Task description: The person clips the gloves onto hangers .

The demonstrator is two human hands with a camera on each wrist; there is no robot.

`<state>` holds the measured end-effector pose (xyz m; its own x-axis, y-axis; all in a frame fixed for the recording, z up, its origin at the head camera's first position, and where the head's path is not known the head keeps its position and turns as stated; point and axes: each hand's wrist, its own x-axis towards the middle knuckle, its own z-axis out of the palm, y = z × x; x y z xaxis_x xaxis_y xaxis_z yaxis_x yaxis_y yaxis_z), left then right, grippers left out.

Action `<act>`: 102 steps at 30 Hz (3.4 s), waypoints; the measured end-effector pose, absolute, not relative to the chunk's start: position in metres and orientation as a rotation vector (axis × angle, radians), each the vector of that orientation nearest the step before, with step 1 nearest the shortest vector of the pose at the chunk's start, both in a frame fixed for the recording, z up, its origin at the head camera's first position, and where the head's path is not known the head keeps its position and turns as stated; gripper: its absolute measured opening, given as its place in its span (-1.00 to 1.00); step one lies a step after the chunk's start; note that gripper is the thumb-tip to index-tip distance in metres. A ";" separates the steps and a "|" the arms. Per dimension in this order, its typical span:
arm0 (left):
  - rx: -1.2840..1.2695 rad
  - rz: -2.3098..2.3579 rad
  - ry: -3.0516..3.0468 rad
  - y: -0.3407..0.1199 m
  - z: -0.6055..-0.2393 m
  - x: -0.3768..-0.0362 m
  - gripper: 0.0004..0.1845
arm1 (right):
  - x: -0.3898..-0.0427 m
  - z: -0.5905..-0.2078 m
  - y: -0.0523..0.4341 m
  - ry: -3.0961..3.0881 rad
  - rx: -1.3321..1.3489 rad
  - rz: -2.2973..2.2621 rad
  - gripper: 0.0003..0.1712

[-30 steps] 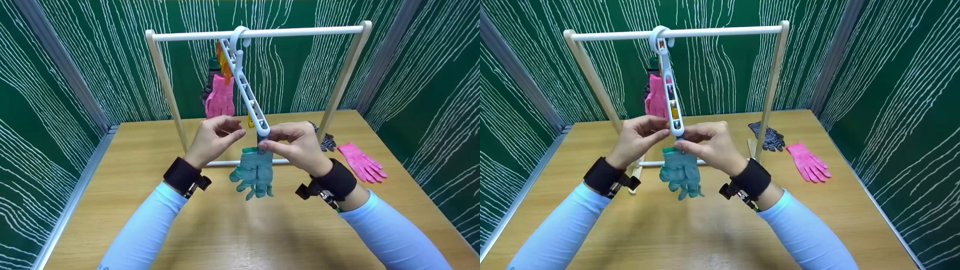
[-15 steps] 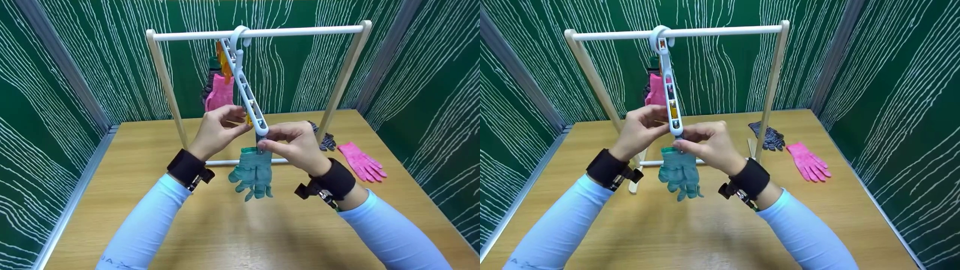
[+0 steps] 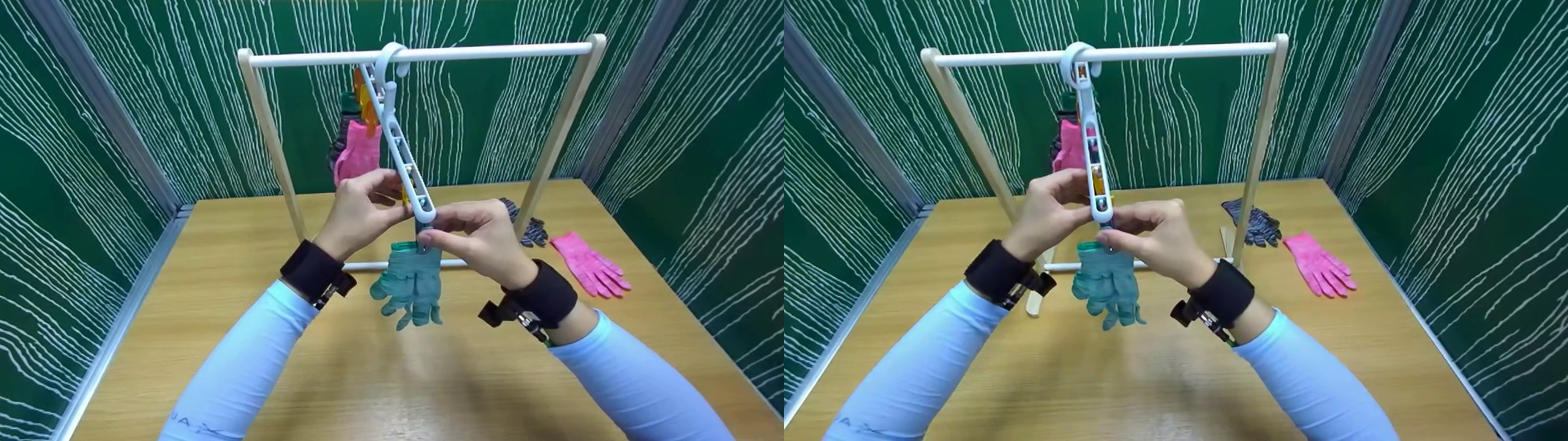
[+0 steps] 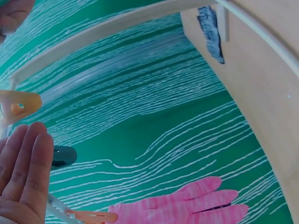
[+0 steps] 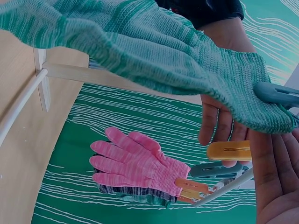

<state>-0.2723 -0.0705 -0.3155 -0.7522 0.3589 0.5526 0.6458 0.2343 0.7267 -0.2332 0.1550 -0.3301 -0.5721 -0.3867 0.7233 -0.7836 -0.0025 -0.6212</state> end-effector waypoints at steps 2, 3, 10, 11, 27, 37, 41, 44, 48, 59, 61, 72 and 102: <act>-0.942 -1.501 -2.224 -0.070 -0.316 -0.272 -0.63 | -0.233 -0.330 0.154 -1.937 1.207 1.596 -0.72; -0.947 -1.487 -2.213 -0.070 -0.316 -0.272 -0.65 | -0.233 -0.330 0.154 -1.934 1.206 1.602 -0.72; -1.004 -1.458 -2.147 -0.069 -0.317 -0.274 -0.75 | -0.233 -0.332 0.153 -1.915 1.207 1.639 -0.80; -1.007 -1.459 -2.146 -0.069 -0.317 -0.273 -0.75 | -0.233 -0.332 0.153 -1.915 1.208 1.638 -0.79; -1.028 -1.447 -2.191 -0.073 -0.312 -0.269 -0.72 | -0.234 -0.332 0.153 -1.932 1.209 1.650 -0.76; -1.055 -1.433 -2.185 -0.073 -0.310 -0.269 -0.75 | -0.231 -0.327 0.155 -1.985 1.207 1.654 -0.73; -1.059 -1.426 -2.187 -0.074 -0.311 -0.270 -0.76 | -0.231 -0.327 0.158 -1.990 1.208 1.653 -0.68; -1.053 -1.429 -2.194 -0.075 -0.312 -0.270 -0.75 | -0.231 -0.328 0.161 -1.990 1.208 1.646 -0.66; -1.051 -1.436 -2.194 -0.076 -0.313 -0.270 -0.75 | -0.231 -0.327 0.166 -2.000 1.206 1.637 -0.67; -1.048 -1.461 -2.201 -0.077 -0.313 -0.270 -0.74 | -0.233 -0.328 0.188 -1.989 1.177 1.598 -0.71; -1.049 -1.465 -2.194 -0.077 -0.313 -0.270 -0.74 | -0.235 -0.328 0.193 -1.987 1.182 1.588 -0.76; -1.041 -1.452 -2.219 -0.077 -0.314 -0.270 -0.73 | -0.238 -0.331 0.218 -2.052 1.066 1.523 -0.80; -1.051 -1.432 -2.168 -0.080 -0.317 -0.270 -0.77 | -0.244 -0.335 0.285 -2.180 0.619 1.392 -0.70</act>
<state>-0.2698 -0.0799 -0.3168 -0.6702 0.3938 0.6291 0.7331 0.2194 0.6437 -0.2442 0.2848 -0.3351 -0.7837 -0.1175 0.6100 -0.6027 0.3811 -0.7010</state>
